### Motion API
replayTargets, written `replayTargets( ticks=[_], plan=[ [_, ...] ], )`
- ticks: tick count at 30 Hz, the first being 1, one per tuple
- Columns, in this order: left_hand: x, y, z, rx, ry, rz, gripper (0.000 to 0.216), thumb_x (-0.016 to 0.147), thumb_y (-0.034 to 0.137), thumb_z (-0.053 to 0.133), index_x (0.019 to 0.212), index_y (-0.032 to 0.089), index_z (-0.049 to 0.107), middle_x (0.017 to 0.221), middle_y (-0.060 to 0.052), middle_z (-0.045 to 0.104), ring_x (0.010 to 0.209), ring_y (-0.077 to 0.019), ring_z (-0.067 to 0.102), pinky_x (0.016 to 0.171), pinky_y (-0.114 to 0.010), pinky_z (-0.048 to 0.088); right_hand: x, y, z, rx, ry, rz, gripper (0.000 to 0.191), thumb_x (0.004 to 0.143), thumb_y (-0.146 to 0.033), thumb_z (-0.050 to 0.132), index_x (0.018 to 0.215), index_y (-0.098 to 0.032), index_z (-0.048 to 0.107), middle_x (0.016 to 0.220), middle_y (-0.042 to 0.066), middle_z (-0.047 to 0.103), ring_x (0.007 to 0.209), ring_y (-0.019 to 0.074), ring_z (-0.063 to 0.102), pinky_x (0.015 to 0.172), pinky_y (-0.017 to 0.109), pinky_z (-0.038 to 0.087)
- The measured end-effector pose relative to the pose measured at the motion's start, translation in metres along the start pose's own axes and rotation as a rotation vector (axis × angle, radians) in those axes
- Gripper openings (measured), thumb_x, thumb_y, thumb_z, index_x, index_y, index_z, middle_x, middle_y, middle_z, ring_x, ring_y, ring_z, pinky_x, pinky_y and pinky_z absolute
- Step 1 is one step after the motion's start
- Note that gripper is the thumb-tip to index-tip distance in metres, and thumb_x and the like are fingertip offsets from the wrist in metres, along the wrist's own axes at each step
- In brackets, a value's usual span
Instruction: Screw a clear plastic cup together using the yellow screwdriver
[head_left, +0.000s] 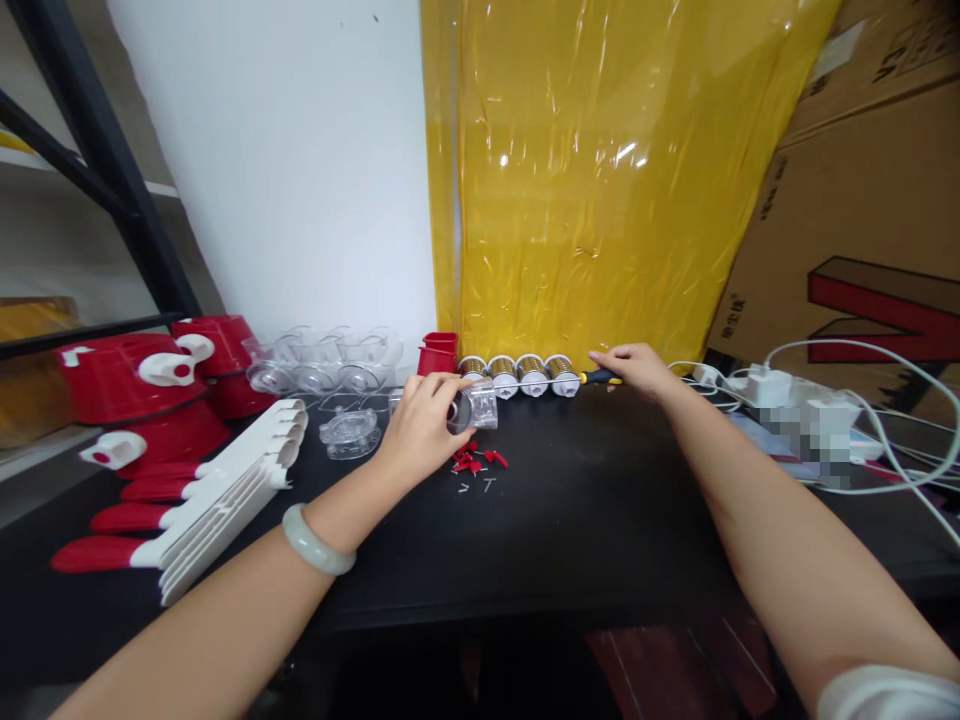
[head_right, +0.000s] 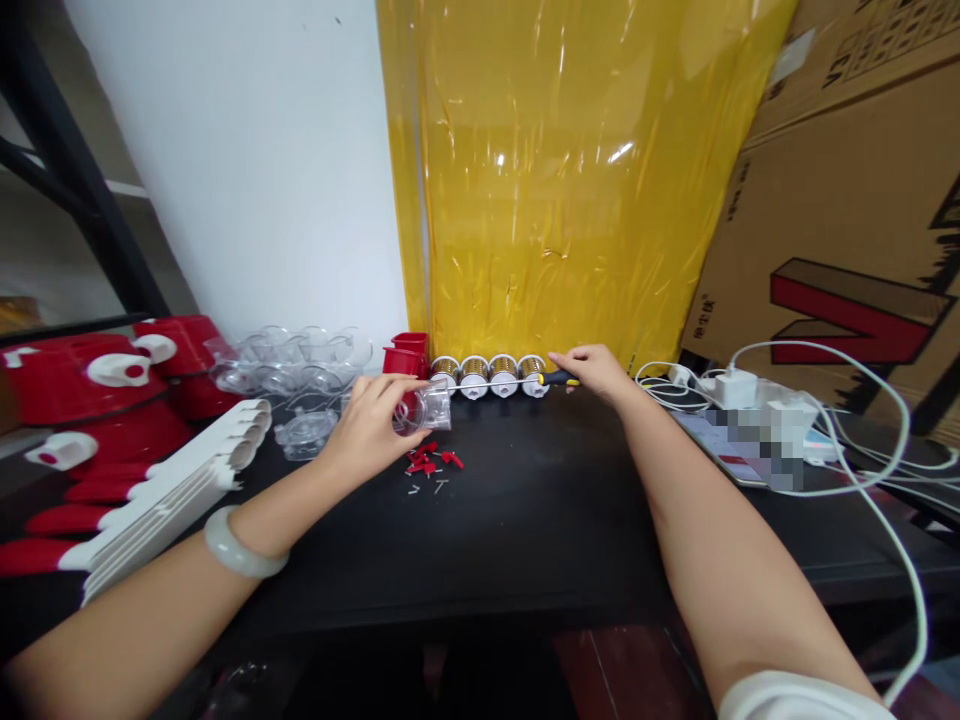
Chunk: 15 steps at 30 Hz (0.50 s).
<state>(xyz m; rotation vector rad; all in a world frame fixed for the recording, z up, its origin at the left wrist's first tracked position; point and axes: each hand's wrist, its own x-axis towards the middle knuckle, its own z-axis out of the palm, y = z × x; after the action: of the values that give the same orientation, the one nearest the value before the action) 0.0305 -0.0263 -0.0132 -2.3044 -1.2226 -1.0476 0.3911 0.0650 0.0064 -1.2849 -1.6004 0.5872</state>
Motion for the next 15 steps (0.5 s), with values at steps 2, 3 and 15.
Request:
replayTargets(
  ticks=[2,3,15],
  plan=[
    [-0.0001,0.0001,0.0001,0.002,0.001,0.002,0.057,0.075,0.022,0.079,0.128,0.026,0.059,0.123,-0.006,0.065,0.111,-0.0311,0.053,0.099,-0.049,0.047,0.0008,0.002,0.001,0.015,-0.029,0.048,0.065,0.05,-0.083,0.077,0.057,-0.019,0.062,0.051,0.0,0.051,0.049,0.0125,0.048,0.046,0.027,0.044],
    [-0.0001,0.0,0.0002,0.002,0.003,0.002,0.057,0.076,0.022,0.078,0.129,0.026,0.059,0.123,-0.006,0.065,0.111,-0.0311,0.053,0.099,-0.049,0.047,0.0007,0.0025,0.0014,0.019,-0.043,0.06,0.065,0.051,-0.083,0.077,0.057,-0.02,0.062,0.051,0.0,0.051,0.048,0.0127,0.048,0.046,0.028,0.044],
    [0.0003,-0.0031,0.0012,-0.013,-0.018,-0.018,0.057,0.075,0.025,0.08,0.128,0.023,0.059,0.122,-0.007,0.065,0.111,-0.0299,0.053,0.099,-0.047,0.047,-0.0024,-0.0031,0.0013,0.071,0.037,-0.138,0.065,0.046,-0.082,0.08,0.056,-0.019,0.067,0.056,0.003,0.063,0.055,0.0138,0.053,0.056,0.028,0.042]
  ],
)
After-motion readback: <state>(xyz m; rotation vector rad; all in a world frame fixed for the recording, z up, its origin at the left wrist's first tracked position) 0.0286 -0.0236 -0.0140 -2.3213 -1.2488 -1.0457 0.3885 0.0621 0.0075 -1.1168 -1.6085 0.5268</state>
